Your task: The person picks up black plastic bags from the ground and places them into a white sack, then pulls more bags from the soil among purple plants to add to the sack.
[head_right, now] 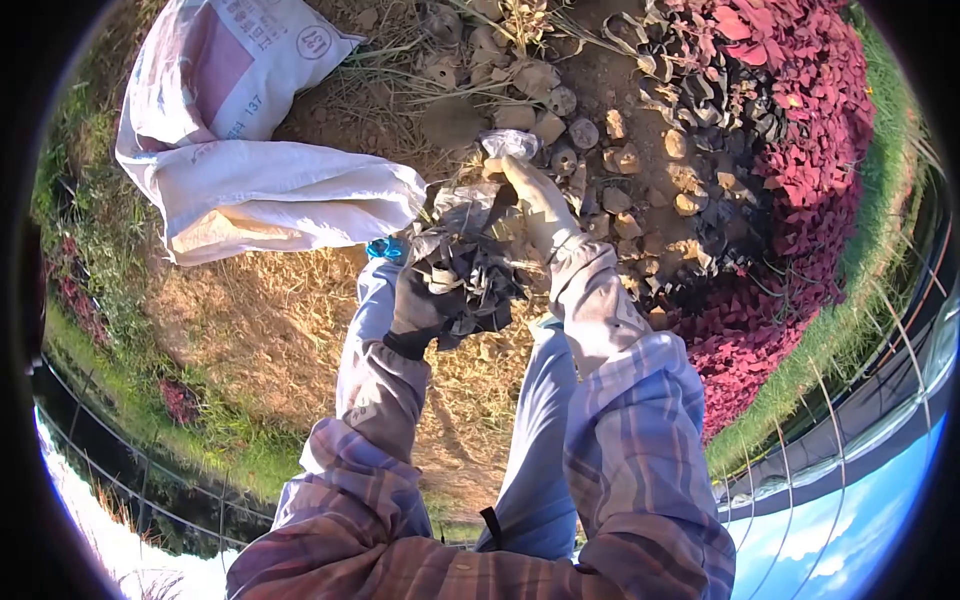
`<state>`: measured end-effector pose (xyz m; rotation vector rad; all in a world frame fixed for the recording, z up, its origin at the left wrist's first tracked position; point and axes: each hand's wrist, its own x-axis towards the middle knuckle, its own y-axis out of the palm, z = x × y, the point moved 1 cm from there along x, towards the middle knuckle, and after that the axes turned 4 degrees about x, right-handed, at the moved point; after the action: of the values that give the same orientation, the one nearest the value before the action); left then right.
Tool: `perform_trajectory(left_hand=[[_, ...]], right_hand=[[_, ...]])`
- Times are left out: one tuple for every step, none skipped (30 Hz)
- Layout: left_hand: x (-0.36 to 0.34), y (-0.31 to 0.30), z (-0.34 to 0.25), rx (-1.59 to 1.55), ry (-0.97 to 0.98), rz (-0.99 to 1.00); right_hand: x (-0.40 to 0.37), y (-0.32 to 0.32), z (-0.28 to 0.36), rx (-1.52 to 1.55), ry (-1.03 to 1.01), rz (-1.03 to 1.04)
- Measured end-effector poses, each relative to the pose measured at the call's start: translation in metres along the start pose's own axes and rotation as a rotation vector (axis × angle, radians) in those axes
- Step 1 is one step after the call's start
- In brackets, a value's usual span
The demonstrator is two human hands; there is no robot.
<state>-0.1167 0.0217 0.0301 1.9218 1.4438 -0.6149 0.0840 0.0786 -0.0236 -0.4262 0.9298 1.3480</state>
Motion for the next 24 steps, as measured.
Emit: perform_trajectory(left_hand=[[0.0,-0.018,-0.011,0.016,0.01,-0.048],[0.001,-0.037,-0.022,0.034,0.021,-0.094],[0.0,-0.052,-0.035,0.03,0.013,-0.175],[0.001,-0.074,-0.035,-0.003,0.012,-0.239],[0.001,-0.095,-0.034,-0.036,0.013,-0.303],[0.005,-0.112,-0.042,-0.051,0.075,-0.399],[0.005,-0.124,-0.051,-0.132,0.086,-0.405],[0.006,-0.143,-0.051,-0.21,0.042,-0.377],[0.007,-0.162,-0.048,-0.157,-0.04,-0.434],[0.008,-0.182,-0.042,-0.101,-0.123,-0.491],[0.015,-0.201,-0.036,-0.13,-0.134,-0.445],[0.026,-0.22,-0.027,-0.161,-0.143,-0.398],[0.035,-0.241,-0.017,0.058,-0.05,-0.376],[0.049,-0.282,0.004,-0.109,-0.193,-0.301],[0.066,-0.303,0.004,-0.173,-0.255,-0.459],[0.076,-0.29,-0.042,-0.224,-0.26,-0.538],[0.088,-0.309,-0.057,-0.332,-0.171,-0.463],[0.1,-0.322,-0.07,-0.34,-0.143,-0.462],[0.104,-0.332,-0.077,-0.326,-0.132,-0.481],[0.108,-0.339,-0.082,-0.294,-0.133,-0.5],[0.113,-0.344,-0.086,-0.269,-0.141,-0.518],[0.115,-0.346,-0.086,-0.245,-0.151,-0.537],[0.116,-0.346,-0.086,-0.217,-0.163,-0.552],[0.117,-0.346,-0.086,-0.19,-0.176,-0.564]], right_hand=[[0.009,0.026,0.006,0.08,0.13,-0.052],[0.029,0.041,-0.005,-0.009,0.027,0.022],[0.064,0.049,-0.045,0.011,-0.165,0.128],[0.091,0.069,-0.073,-0.148,-0.255,0.155],[0.098,0.103,-0.062,-0.471,-0.276,0.061],[0.109,0.126,-0.07,-0.565,-0.199,0.038],[0.121,0.146,-0.083,-0.511,-0.138,0.02],[0.13,0.159,-0.096,-0.457,-0.077,0.002],[0.131,0.167,-0.093,-0.603,0.0,-0.019],[0.13,0.173,-0.091,-0.746,0.078,-0.039],[0.123,0.175,-0.083,-0.63,0.123,-0.093],[0.123,0.172,-0.09,-0.471,0.095,-0.118],[0.121,0.168,-0.095,-0.313,0.064,-0.142],[0.118,0.163,-0.101,-0.156,0.034,-0.169],[0.103,0.157,-0.084,0.048,0.046,-0.189],[0.098,0.146,-0.081,0.068,-0.059,-0.151],[0.088,0.14,-0.07,0.086,-0.042,-0.167],[0.078,0.134,-0.058,0.103,-0.027,-0.183],[0.072,0.126,-0.055,-0.015,-0.009,-0.16],[0.067,0.124,-0.053,-0.126,-0.034,-0.134],[0.063,0.125,-0.052,-0.234,-0.056,-0.115],[0.059,0.128,-0.054,-0.339,-0.074,-0.096],[0.057,0.133,-0.062,-0.347,-0.147,-0.052],[0.056,0.138,-0.07,-0.354,-0.222,-0.008]])
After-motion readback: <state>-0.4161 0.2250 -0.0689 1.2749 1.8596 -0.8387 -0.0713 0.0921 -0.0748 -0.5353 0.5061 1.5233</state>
